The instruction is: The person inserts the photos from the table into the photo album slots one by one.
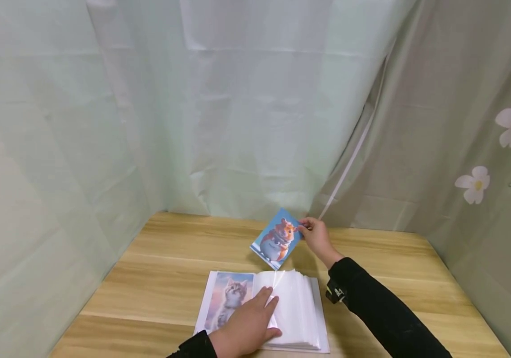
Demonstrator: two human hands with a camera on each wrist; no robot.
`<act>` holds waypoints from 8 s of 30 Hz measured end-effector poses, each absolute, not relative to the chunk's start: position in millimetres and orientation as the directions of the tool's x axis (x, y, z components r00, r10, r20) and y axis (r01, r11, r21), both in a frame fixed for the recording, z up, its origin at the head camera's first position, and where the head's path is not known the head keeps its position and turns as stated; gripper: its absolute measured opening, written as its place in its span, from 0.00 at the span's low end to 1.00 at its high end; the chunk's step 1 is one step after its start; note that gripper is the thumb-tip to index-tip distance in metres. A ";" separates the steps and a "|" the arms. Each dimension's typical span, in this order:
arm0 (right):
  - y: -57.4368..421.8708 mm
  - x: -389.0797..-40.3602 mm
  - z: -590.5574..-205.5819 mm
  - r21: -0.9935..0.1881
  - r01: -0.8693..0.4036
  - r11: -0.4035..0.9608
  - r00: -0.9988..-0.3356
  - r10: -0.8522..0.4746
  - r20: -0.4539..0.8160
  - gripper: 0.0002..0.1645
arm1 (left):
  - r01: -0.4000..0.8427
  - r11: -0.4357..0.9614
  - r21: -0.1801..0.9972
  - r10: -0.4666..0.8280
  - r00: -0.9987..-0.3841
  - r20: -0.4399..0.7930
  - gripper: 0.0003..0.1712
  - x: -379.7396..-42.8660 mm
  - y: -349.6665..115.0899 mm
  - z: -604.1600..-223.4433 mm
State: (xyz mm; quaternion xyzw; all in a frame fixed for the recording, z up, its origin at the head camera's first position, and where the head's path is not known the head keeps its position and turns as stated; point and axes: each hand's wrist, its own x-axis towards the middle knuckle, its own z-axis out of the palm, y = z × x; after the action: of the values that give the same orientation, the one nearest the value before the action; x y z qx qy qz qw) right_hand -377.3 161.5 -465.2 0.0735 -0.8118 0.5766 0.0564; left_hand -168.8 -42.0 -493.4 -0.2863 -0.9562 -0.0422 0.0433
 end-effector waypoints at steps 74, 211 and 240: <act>152.6 -380.1 -445.7 -0.743 -0.368 0.559 -0.742 -0.658 -0.127 0.06 | 0.525 0.820 0.227 0.534 -0.845 0.025 0.44 -171.1 -36.4 -487.0; 194.0 -253.9 -496.1 -0.403 -0.533 0.744 -0.845 -0.498 0.198 0.06 | 0.556 0.788 0.264 0.578 -0.816 -0.009 0.57 -171.2 -36.0 -486.8; 195.1 -250.1 -492.6 -0.422 -0.470 0.776 -0.881 -0.439 0.173 0.07 | 0.054 0.870 0.490 0.057 -0.998 0.008 0.33 -192.1 -144.9 -471.2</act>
State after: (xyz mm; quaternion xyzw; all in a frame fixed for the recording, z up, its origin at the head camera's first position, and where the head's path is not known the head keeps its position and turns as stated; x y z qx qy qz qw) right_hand -250.1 195.1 -492.6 0.2413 -0.9417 0.2323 0.0325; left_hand -192.1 -144.9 -471.2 -0.0288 -0.9670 -0.2530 -0.0033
